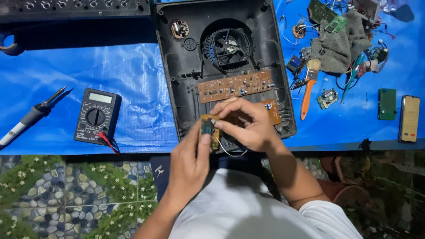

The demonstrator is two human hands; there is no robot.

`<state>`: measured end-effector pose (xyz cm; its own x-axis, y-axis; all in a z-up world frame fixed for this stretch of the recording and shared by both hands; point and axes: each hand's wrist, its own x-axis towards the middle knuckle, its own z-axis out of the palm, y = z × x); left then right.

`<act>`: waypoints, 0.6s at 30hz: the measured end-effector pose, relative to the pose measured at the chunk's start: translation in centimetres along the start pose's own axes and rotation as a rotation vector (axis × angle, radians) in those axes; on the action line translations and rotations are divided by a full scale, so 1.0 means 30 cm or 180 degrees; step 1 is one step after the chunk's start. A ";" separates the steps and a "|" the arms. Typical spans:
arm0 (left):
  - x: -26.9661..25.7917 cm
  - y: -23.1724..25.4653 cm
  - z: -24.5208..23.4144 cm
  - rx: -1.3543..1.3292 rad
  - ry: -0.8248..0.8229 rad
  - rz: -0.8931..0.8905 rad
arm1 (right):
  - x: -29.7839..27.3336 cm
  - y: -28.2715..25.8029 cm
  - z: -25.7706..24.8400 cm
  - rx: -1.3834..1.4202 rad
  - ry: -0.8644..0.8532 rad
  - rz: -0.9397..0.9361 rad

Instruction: The person places various electronic components, including circuit boards and small modules, into a black plastic casing resting on their lap. They arrange the parts inside the casing and connect wires to the components.

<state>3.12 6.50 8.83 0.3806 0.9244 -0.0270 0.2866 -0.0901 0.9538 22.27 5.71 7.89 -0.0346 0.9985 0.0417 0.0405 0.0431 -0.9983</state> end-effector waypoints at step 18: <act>-0.019 -0.057 0.049 -0.0273 0.0496 0.0145 | -0.111 -0.049 -0.011 -0.1585 0.0739 -0.0647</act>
<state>3.72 5.58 6.78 0.2487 0.9669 0.0573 0.1935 -0.1076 0.9752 22.65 2.32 9.24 0.1267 0.9473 0.2943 0.5222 0.1885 -0.8317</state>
